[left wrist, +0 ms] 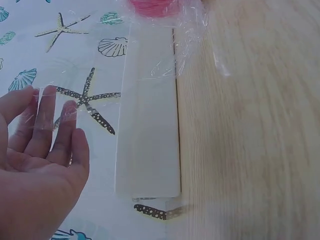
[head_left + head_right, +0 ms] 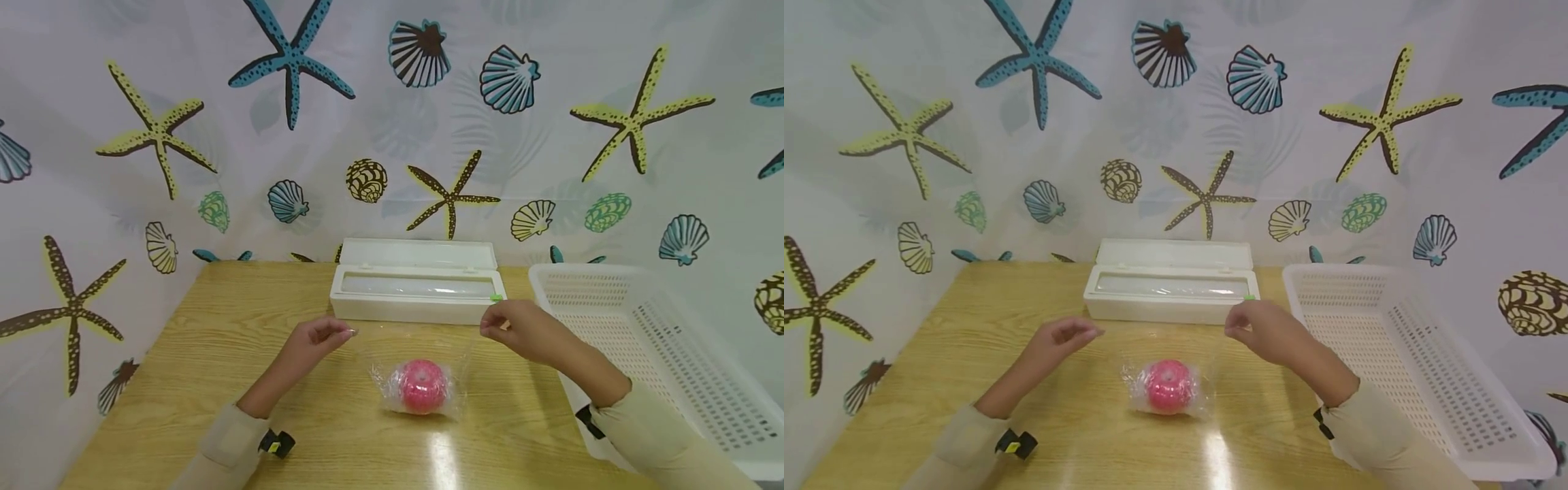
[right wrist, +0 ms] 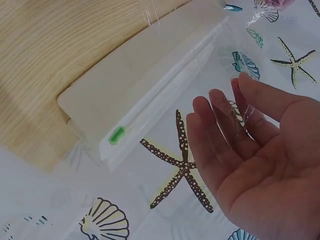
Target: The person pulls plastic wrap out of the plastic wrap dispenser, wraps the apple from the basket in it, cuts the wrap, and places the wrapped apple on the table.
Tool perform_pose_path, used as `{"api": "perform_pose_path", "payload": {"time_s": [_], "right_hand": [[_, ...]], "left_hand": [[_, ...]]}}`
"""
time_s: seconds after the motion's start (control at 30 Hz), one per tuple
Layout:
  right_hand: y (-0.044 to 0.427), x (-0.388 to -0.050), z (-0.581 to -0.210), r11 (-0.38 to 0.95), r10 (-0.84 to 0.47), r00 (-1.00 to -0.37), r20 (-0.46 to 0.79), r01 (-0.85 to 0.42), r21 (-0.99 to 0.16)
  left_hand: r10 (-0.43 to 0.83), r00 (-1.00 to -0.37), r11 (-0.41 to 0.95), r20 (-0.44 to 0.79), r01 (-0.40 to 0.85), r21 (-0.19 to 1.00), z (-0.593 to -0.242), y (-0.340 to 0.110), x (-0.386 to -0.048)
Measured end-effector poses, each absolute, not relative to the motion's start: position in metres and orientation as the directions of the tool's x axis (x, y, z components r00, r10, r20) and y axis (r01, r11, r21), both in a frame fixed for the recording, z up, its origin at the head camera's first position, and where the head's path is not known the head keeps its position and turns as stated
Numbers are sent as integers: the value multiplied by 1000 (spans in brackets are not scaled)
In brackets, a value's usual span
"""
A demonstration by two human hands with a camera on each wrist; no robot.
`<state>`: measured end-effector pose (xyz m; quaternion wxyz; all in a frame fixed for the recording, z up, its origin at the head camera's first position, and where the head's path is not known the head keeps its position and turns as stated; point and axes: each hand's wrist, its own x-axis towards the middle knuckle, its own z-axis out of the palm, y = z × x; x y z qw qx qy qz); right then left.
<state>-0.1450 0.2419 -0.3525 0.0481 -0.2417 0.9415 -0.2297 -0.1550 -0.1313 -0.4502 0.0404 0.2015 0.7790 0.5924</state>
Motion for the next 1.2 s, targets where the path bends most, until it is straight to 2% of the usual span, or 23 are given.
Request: {"api": "perform_pose_path", "payload": {"time_s": [0.2, 0.5, 0.6, 0.77, 0.83, 0.93, 1.03, 1.2], "right_hand": [[247, -128, -356, 768, -477, -876, 73, -456, -449], [244, -100, -359, 739, -517, -847, 121, -514, -435], [243, -93, -367, 717, -569, -795, 208, -604, -348], [239, -86, -386, 626, -650, -644, 403, -755, -196], [237, -83, -392, 588, -665, -596, 450, -790, -176], [236, -78, -401, 559, -680, -560, 474, -814, -159], [235, -73, -409, 543, -700, -552, 454, -823, -165], [236, -70, -420, 570, -711, -595, 374, -800, -189]], "left_hand": [[421, -890, 133, 174, 250, 959, -455, -141, -144], [472, -866, 138, 163, 255, 957, -444, -144, -122], [509, -843, 116, 173, 266, 957, -446, -143, -117], [544, -820, 137, 175, 293, 946, -453, -141, -108], [554, -816, 164, 167, 303, 939, -452, -139, -103], [583, -794, 198, 171, 344, 918, -453, -137, -96], [628, -755, 238, 191, 420, 876, -454, -134, -90], [702, -681, 272, 208, 527, 805, -459, -131, -86]]}}
